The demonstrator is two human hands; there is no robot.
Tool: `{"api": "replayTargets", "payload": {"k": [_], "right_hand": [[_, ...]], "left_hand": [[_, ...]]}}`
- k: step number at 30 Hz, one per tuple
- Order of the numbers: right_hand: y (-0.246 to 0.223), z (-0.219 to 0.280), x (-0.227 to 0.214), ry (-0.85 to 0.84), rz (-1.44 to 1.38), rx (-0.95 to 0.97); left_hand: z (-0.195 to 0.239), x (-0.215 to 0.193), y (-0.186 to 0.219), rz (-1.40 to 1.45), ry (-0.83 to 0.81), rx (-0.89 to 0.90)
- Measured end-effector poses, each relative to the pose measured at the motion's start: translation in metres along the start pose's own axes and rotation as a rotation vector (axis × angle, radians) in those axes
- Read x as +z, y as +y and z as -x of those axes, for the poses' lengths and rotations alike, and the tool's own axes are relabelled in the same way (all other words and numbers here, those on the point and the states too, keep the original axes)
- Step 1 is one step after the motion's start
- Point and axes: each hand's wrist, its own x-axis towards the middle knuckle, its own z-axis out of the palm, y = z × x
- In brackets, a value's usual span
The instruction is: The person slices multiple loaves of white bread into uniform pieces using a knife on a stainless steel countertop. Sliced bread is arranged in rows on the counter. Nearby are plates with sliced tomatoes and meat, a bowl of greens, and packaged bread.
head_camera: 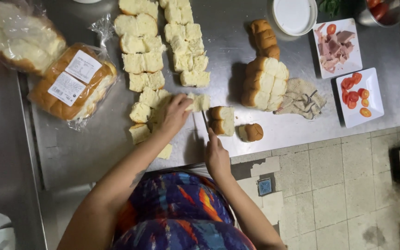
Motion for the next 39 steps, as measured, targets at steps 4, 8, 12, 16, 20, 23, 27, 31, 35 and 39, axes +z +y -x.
{"api": "replayTargets", "payload": {"k": [4, 8, 12, 16, 20, 23, 27, 31, 35, 39], "right_hand": [[0.002, -0.007, 0.005, 0.041, 0.047, 0.056], [0.001, -0.028, 0.003, 0.129, -0.034, 0.105], [0.023, -0.016, -0.024, 0.265, -0.198, 0.181], [0.058, -0.025, -0.004, 0.375, -0.211, 0.277], [0.079, -0.033, 0.001, 0.376, -0.436, 0.243], [0.085, -0.027, -0.008, 0.346, -0.393, 0.187], [0.078, -0.034, -0.009, 0.383, -0.370, 0.128], [0.071, -0.039, -0.007, 0.440, -0.149, 0.168], [0.086, -0.050, -0.015, 0.546, -0.052, 0.220], [0.048, -0.035, -0.045, 0.523, -0.096, 0.070]], "left_hand": [[-0.005, 0.004, -0.007, 0.118, 0.083, -0.068], [-0.025, 0.000, -0.003, -0.134, 0.153, -0.014], [-0.028, -0.011, 0.032, -0.109, 0.141, 0.021], [-0.020, 0.026, 0.056, -0.100, -0.144, 0.231], [-0.028, 0.045, 0.055, -0.058, -0.251, 0.371], [-0.039, 0.035, 0.041, 0.024, -0.376, 0.311], [-0.042, 0.027, 0.055, 0.045, -0.443, 0.262], [-0.032, 0.051, 0.053, 0.097, -0.357, 0.069], [-0.030, 0.038, 0.050, 0.069, -0.223, -0.118], [-0.016, -0.001, 0.056, 0.165, -0.278, 0.039]]}}
